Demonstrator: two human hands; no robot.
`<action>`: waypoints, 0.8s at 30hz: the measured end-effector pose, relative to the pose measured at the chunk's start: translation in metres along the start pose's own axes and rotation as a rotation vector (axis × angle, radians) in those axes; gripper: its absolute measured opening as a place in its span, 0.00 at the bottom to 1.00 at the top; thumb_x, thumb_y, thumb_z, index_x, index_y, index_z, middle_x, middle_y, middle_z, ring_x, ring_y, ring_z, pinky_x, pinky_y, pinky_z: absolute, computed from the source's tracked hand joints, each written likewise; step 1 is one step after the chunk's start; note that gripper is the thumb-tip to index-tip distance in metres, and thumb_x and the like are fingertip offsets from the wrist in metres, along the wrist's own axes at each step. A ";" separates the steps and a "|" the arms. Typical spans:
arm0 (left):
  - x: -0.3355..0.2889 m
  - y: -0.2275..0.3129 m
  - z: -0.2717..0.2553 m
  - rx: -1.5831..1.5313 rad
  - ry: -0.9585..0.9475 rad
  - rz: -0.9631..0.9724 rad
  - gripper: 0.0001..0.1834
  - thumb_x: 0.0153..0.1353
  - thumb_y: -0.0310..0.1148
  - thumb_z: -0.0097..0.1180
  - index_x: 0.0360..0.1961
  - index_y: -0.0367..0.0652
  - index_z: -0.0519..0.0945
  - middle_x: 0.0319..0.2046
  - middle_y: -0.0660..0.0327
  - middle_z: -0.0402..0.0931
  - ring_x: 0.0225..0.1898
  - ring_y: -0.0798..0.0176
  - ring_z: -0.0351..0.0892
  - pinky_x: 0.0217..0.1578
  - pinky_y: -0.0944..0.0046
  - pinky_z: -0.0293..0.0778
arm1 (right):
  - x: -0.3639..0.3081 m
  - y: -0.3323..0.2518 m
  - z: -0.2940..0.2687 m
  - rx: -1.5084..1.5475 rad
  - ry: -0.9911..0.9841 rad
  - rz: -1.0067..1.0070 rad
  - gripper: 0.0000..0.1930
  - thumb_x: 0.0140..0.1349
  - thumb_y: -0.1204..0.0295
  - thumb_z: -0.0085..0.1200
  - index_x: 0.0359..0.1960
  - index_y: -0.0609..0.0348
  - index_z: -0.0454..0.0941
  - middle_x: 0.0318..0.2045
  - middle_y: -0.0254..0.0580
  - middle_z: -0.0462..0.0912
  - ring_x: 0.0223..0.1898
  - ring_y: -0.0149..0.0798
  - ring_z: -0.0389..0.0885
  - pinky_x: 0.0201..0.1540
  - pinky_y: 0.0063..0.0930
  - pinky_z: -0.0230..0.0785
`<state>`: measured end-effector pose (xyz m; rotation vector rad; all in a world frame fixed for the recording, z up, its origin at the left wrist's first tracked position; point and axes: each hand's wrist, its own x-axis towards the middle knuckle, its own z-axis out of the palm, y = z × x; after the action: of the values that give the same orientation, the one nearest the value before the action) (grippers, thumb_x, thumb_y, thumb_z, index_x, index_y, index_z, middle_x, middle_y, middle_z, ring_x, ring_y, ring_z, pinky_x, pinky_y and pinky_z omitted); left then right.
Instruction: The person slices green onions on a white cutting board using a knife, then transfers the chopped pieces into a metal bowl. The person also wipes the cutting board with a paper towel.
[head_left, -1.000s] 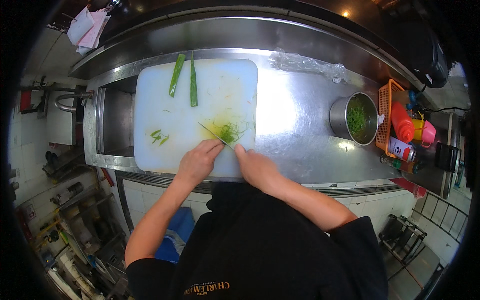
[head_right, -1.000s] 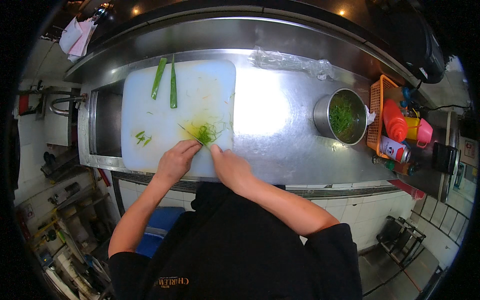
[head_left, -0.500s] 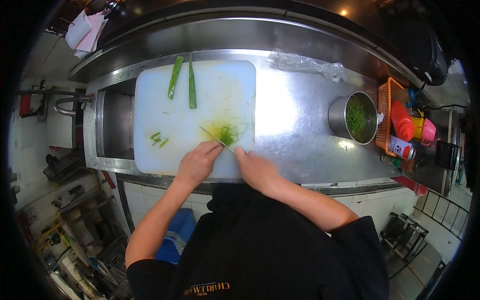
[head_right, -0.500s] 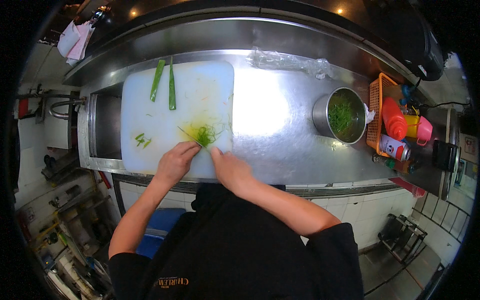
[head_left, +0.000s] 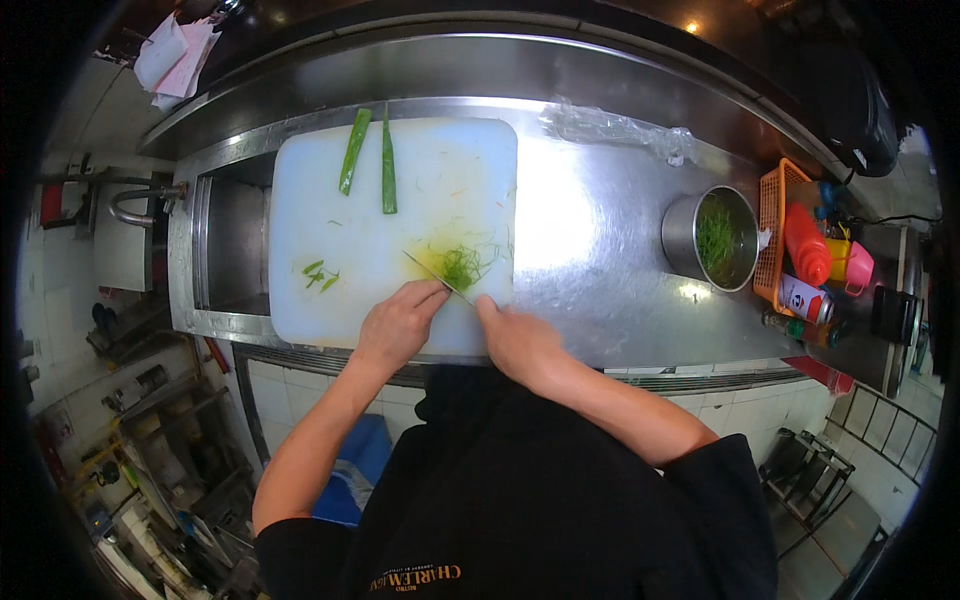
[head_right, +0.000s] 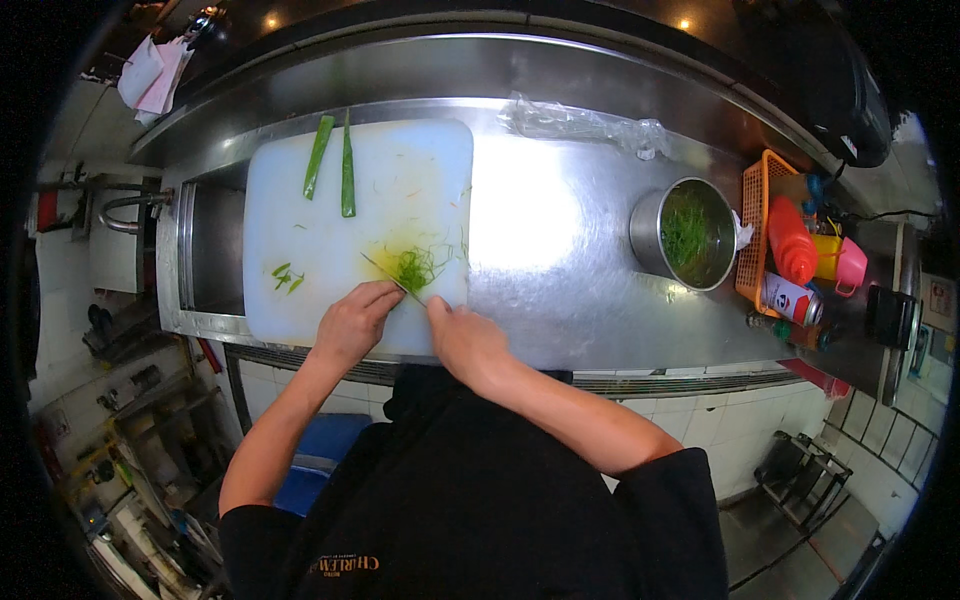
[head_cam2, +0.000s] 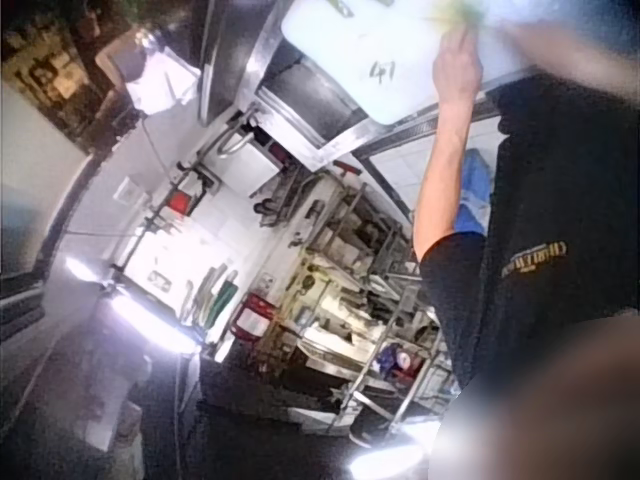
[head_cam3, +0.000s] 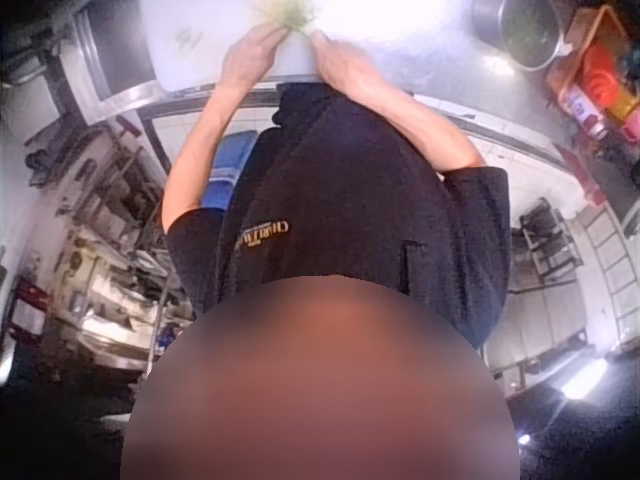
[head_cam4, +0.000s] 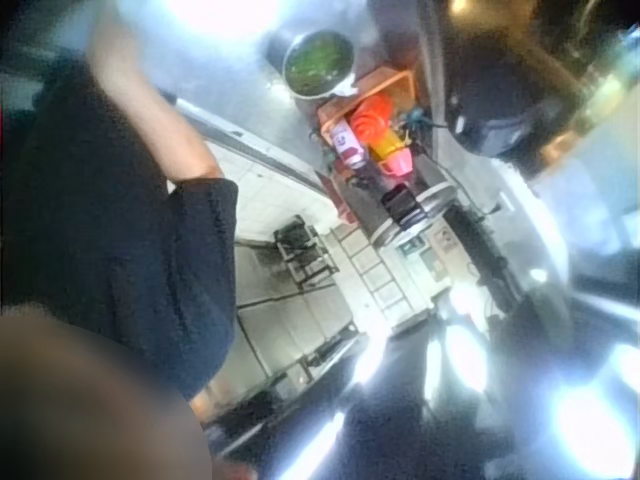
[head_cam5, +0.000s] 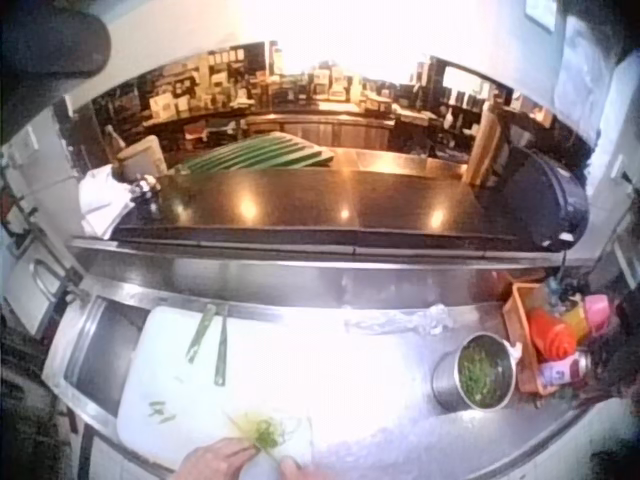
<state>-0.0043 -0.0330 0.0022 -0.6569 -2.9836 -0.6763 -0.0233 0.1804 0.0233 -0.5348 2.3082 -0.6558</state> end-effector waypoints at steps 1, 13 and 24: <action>-0.001 0.001 0.000 -0.006 -0.003 -0.003 0.14 0.56 0.22 0.55 0.43 0.42 0.84 0.45 0.63 0.82 0.47 0.58 0.82 0.39 0.61 0.82 | 0.000 0.001 0.000 0.014 0.032 -0.024 0.06 0.68 0.75 0.38 0.45 0.61 0.62 0.30 0.64 0.81 0.35 0.68 0.81 0.38 0.59 0.72; 0.000 0.000 0.002 0.006 0.005 -0.007 0.14 0.56 0.22 0.55 0.42 0.43 0.84 0.45 0.63 0.82 0.46 0.59 0.83 0.38 0.60 0.82 | 0.002 0.000 -0.001 -0.019 -0.027 0.013 0.06 0.67 0.76 0.39 0.44 0.63 0.62 0.30 0.64 0.81 0.34 0.67 0.82 0.37 0.59 0.72; -0.003 0.002 0.004 -0.007 0.010 -0.029 0.14 0.55 0.22 0.55 0.42 0.43 0.84 0.46 0.63 0.82 0.47 0.58 0.83 0.40 0.60 0.82 | 0.006 -0.002 -0.001 -0.014 0.005 0.005 0.07 0.67 0.76 0.39 0.45 0.62 0.63 0.32 0.64 0.82 0.35 0.67 0.83 0.37 0.59 0.74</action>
<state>-0.0006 -0.0314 -0.0007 -0.6103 -2.9884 -0.6898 -0.0274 0.1760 0.0227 -0.5344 2.3198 -0.6394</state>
